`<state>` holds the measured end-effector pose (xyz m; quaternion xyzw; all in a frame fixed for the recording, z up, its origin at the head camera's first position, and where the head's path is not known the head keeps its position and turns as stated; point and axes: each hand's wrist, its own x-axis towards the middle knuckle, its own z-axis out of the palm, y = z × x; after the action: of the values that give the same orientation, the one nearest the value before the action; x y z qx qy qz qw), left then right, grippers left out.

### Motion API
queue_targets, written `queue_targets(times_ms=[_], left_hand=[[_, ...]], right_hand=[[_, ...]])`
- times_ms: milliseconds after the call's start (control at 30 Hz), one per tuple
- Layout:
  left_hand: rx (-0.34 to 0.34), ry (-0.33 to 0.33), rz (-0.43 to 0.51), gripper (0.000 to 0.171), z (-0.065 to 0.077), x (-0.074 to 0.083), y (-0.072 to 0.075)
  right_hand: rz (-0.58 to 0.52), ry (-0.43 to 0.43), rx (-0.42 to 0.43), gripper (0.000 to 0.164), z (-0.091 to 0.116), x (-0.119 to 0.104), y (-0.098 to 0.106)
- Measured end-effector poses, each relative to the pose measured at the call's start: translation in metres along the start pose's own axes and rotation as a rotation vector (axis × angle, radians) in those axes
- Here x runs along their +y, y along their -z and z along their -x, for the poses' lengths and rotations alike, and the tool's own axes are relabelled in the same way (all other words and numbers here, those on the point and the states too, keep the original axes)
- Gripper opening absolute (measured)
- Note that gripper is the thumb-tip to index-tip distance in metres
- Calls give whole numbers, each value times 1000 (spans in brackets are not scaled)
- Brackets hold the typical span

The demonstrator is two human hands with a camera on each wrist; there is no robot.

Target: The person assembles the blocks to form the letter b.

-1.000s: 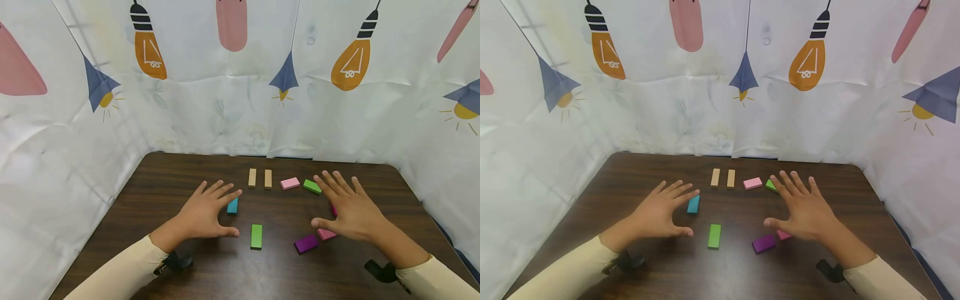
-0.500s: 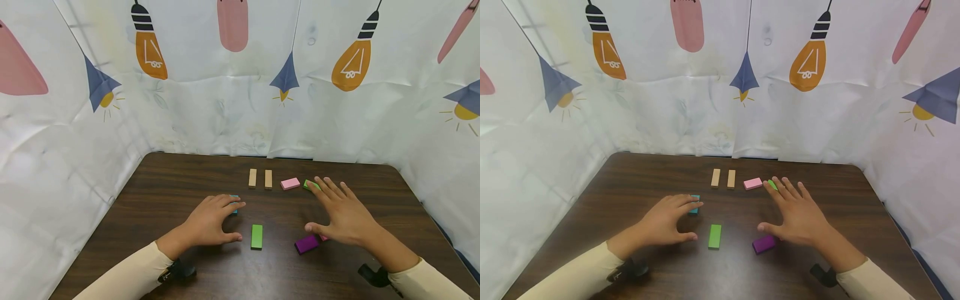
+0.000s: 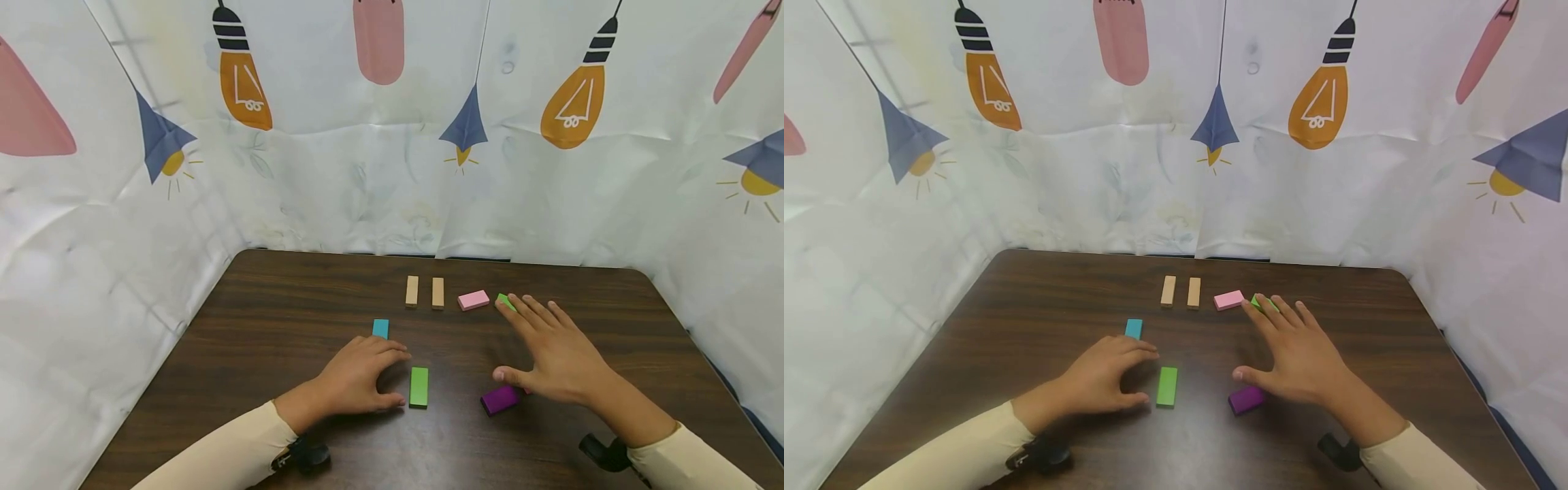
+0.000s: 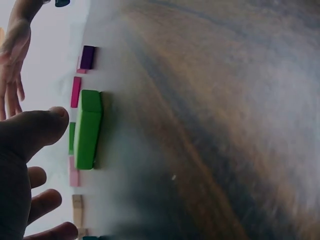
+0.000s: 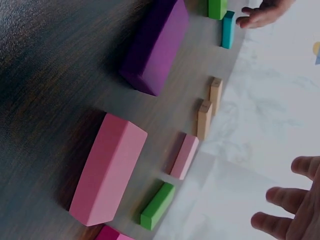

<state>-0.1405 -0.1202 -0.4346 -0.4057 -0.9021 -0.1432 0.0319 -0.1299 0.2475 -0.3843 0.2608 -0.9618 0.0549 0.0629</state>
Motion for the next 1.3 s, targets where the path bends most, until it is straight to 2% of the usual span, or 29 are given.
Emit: queue_targets(times_ms=[400,867,1167,1300], left_hand=[[-26,-11,25,58,-8,5,-20],[-20,-27,-6,50,-11,9,-24],[14,-58,21,47,-7,6,-25],[9,-58,40,47,-5,6,-24]], right_hand=[[-6,5,18,104,3,1,-5],[-27,1,20,104,3,0,-7],[-28,20,38,104,3,-1,-10],[-25,22,40,104,3,0,-11]])
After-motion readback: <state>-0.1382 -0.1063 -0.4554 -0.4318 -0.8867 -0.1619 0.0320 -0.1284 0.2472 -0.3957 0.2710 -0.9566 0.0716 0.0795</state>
